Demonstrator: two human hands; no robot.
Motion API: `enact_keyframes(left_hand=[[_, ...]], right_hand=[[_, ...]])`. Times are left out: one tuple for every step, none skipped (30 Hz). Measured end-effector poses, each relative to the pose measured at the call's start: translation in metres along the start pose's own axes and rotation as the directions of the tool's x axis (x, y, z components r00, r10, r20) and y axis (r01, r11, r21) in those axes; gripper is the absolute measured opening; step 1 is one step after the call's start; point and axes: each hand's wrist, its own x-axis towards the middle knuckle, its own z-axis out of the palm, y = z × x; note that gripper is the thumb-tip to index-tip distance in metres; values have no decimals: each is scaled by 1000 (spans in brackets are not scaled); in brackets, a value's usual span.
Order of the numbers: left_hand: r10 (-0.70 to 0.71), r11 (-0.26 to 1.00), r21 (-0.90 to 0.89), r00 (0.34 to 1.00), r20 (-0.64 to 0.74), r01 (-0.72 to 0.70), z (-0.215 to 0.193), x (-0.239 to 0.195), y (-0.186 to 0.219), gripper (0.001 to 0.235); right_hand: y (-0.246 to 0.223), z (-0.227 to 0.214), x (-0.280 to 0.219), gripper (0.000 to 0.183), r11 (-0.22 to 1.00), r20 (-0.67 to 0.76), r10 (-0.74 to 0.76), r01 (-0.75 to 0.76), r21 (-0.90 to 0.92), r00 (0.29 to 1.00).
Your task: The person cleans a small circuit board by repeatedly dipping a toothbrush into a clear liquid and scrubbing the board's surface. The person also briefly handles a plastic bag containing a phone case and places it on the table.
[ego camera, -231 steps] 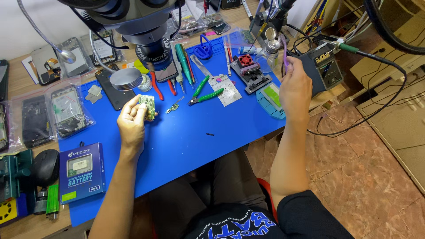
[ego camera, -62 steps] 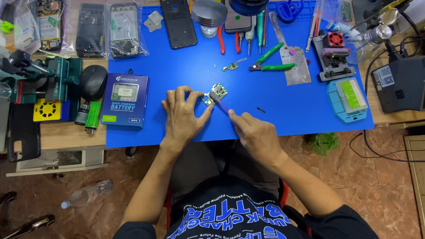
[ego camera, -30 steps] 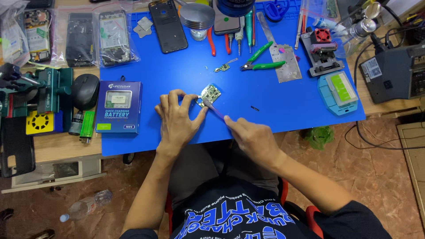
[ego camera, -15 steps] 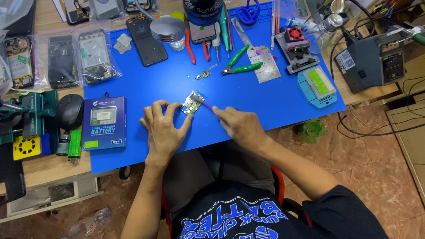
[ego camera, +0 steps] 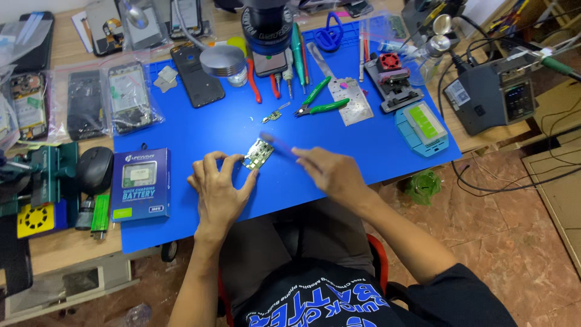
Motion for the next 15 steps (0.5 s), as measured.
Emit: enact_keyframes(left_hand=[[16,1000,-7,1000,-2,-16,-1,1,1,36],[7,1000,4,1000,-5,-7,-2,1,2,37],[-3,1000,14,1000,-9,3,-3,1,3,37],[12,1000,9,1000,-7,-12,-3,1,4,37],[17,1000,20,1000,-13,-17,-3,2,4,36],[18,999,30,1000,-23,-18,-3,2,4,36],[29,999,25,999,-25,-28,-1,5,5,36],[35,999,20,999,-32,-34,0,5,5,36],[41,999,15,998,-40,-41,1,4,5,36],[39,999,17,998,-44,-38,1,5,5,36],[45,999,8,998,-39,-45,1,5,5,36],[47,999,1,998,-35,-47,1,4,4,35],[41,999,4,998,-39,-41,2,5,5,35],[50,999,-3,998,-42,-51,2,4,4,35],[60,998,-10,997,-44,-60,1,3,3,34]], right_hand=[[17,-11,2,18,1000,-12,7,-7,-11,1000],[34,-21,4,22,996,-101,86,-86,5,991],[51,-31,5,26,986,-188,165,-162,28,968],[66,-46,7,26,985,-199,172,-171,22,965],[80,-61,9,21,982,-286,188,-189,25,940],[95,-77,11,19,979,-368,197,-201,27,909],[114,-89,12,19,979,-377,197,-205,21,905],[133,-99,13,34,958,-433,251,-288,-19,866],[151,-109,13,53,927,-490,298,-370,-54,819],[168,-115,21,53,929,-490,295,-365,-53,820],[186,-120,29,61,849,-468,441,-525,-59,766],[203,-124,38,73,744,-443,573,-664,-71,690],[223,-125,41,73,750,-439,569,-658,-69,695],[243,-124,47,71,746,-429,553,-654,-129,714],[262,-121,55,70,740,-419,535,-647,-187,734]])
